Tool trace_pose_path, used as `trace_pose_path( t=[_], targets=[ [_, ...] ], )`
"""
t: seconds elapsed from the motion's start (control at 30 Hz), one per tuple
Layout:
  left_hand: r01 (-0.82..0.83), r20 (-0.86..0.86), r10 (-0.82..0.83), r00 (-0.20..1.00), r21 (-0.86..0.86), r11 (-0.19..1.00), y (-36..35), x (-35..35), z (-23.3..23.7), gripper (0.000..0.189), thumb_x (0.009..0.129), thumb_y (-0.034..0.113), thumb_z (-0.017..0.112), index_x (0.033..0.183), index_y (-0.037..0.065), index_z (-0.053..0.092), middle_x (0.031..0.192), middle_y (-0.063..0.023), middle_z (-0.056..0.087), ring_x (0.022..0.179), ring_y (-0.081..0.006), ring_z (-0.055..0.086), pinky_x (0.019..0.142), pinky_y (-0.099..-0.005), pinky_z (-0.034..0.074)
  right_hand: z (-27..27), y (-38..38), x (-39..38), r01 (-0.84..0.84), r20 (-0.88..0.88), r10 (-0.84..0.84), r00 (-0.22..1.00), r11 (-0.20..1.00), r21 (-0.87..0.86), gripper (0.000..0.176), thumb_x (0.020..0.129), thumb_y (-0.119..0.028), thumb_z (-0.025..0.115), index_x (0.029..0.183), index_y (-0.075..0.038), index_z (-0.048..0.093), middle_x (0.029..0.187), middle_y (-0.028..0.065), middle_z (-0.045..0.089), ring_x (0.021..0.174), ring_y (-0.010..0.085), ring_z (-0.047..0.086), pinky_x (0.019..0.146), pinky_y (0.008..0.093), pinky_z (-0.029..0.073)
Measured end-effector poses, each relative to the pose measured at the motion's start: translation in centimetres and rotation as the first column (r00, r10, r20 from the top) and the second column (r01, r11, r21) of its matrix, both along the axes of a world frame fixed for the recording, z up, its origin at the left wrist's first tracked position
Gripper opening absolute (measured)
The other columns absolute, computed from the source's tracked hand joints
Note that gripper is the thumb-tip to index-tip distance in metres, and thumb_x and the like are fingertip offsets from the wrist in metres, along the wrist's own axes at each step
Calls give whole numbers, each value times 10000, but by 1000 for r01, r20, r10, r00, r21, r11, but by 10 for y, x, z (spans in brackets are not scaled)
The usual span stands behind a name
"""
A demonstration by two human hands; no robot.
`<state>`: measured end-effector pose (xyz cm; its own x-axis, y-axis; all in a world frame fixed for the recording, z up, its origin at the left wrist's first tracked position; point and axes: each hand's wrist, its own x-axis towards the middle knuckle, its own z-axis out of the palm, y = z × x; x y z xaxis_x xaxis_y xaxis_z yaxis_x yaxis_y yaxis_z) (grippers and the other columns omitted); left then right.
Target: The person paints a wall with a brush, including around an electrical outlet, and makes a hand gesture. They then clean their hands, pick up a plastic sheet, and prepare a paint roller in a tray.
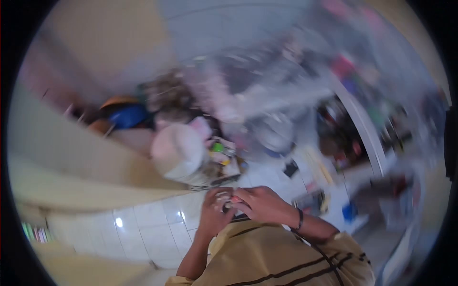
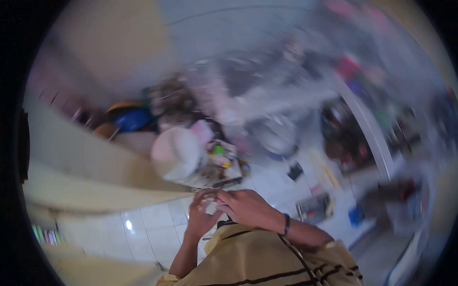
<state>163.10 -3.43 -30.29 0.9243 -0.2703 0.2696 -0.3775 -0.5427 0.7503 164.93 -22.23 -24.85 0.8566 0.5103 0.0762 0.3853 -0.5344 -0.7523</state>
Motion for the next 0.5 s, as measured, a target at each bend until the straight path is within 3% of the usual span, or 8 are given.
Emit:
trace_pose_path(
  t=[0.07, 0.17, 0.2, 0.3, 0.4, 0.5],
  targets=[
    [132, 35, -133, 991, 21, 991, -8, 17, -7, 336, 661, 80, 776, 978, 86, 666, 1069, -79, 662, 1028, -287, 604, 901, -416, 470, -11, -11, -11, 108, -25, -106, 994, 989, 98, 254, 884, -214, 658, 1014, -17, 563, 830, 171, 659, 747, 376, 648, 636, 429, 509],
    [349, 14, -349, 937, 2, 937, -31, 31, -14, 245, 693, 87, 775, 918, 87, 679, 1053, -74, 674, 1011, -268, 616, 879, -403, 473, -9, -33, -42, 402, -226, -387, 894, 915, 23, 293, 882, -237, 673, 1047, -14, 579, 842, 162, 664, 754, 340, 668, 653, 395, 523],
    [416, 12, -416, 909, -2, 909, -41, 35, -19, 222, 703, 90, 773, 906, 90, 683, 1051, -72, 676, 1010, -264, 618, 875, -399, 474, -13, -44, -53, 497, -235, -476, 847, 867, 33, 320, 888, -281, 660, 1057, -21, 584, 820, 190, 660, 759, 375, 653, 668, 408, 510],
    [574, -22, -574, 818, -30, 818, -73, 40, -28, 177, 722, 100, 768, 881, 93, 690, 1033, -71, 685, 1006, -260, 622, 869, -390, 475, -33, -72, -99, 698, -251, -664, 704, 713, 71, 254, 847, -171, 713, 1017, -8, 620, 758, 139, 669, 685, 262, 675, 648, 330, 524],
    [704, -26, -705, 709, -43, 709, -115, 42, -27, 189, 702, 108, 803, 857, 66, 703, 1014, -100, 694, 977, -269, 646, 861, -370, 498, -39, -95, -151, 886, -246, -863, 441, 462, -35, 171, 855, -107, 691, 959, 13, 626, 765, 149, 675, 693, 246, 683, 646, 320, 525],
    [812, -41, -814, 580, -51, 581, -158, 41, -31, 191, 701, 109, 802, 859, 63, 705, 1016, -105, 693, 974, -268, 645, 849, -372, 502, -48, -109, -198, 989, -229, -963, 143, 150, -12, 194, 875, -148, 674, 943, 28, 625, 735, 166, 666, 650, 277, 673, 614, 333, 514]
  ],
)
